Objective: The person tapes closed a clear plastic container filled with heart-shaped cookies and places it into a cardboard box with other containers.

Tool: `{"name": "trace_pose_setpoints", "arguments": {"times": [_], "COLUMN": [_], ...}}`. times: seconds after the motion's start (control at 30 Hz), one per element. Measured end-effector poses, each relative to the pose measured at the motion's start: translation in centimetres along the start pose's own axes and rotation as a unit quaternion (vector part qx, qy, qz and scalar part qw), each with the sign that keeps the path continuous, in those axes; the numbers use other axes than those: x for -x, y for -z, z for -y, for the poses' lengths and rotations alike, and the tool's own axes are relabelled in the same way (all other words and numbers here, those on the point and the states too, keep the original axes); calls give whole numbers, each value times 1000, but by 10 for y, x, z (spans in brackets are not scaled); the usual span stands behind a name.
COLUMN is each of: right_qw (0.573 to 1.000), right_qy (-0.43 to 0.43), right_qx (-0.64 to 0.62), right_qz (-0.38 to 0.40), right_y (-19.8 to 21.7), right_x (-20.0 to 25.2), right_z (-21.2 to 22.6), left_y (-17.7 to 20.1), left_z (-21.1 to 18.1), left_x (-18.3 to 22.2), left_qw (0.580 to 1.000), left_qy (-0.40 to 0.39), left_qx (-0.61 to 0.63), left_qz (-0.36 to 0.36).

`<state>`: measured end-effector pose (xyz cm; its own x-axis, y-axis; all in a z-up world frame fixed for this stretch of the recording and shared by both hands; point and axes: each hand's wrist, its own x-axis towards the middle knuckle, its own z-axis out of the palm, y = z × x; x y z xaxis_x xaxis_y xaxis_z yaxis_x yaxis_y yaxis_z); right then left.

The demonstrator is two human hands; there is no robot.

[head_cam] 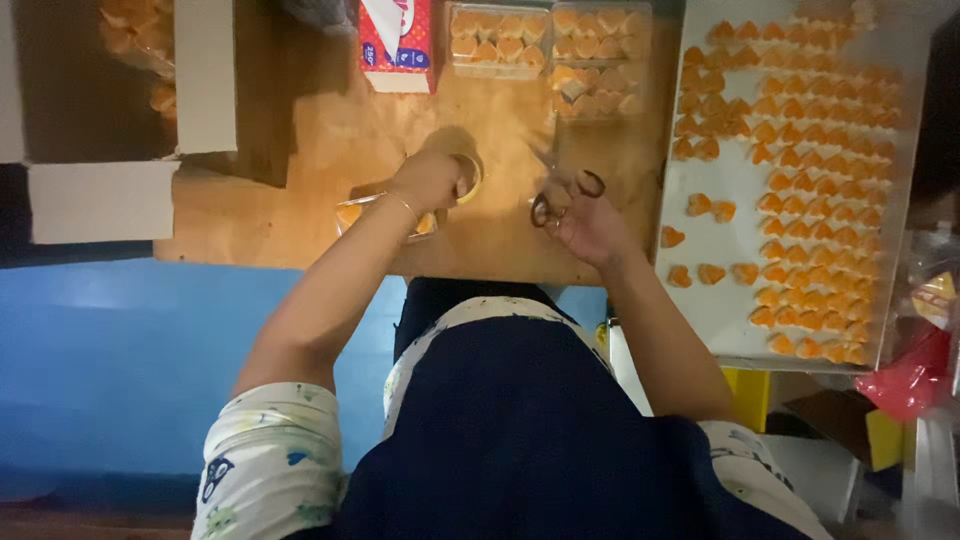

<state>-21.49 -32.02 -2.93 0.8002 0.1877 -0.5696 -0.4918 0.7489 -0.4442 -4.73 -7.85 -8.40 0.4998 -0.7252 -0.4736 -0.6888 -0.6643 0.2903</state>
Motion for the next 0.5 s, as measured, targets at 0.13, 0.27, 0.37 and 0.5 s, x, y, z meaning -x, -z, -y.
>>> {"name": "trace_pose_setpoints", "arguments": {"times": [0.13, 0.27, 0.37, 0.5], "right_qw": [980, 990, 941, 813], "right_qy": [20, 53, 19, -73], "right_qx": [-147, 128, 326, 577], "right_qz": [134, -17, -92, 4], "right_y": [45, 63, 36, -37], "right_x": [-16, -26, -2, 34], "right_z": [-4, -9, -1, 0], "left_y": [-32, -29, -18, -9], "left_z": [9, 16, 18, 16], "left_x": [-46, 0, 4, -6], "left_qw": [997, 994, 995, 995], "left_qy": [-75, -68, -60, -77], "left_qx": [-9, 26, 25, 50], "left_qz": [-14, -82, -77, -27]}}
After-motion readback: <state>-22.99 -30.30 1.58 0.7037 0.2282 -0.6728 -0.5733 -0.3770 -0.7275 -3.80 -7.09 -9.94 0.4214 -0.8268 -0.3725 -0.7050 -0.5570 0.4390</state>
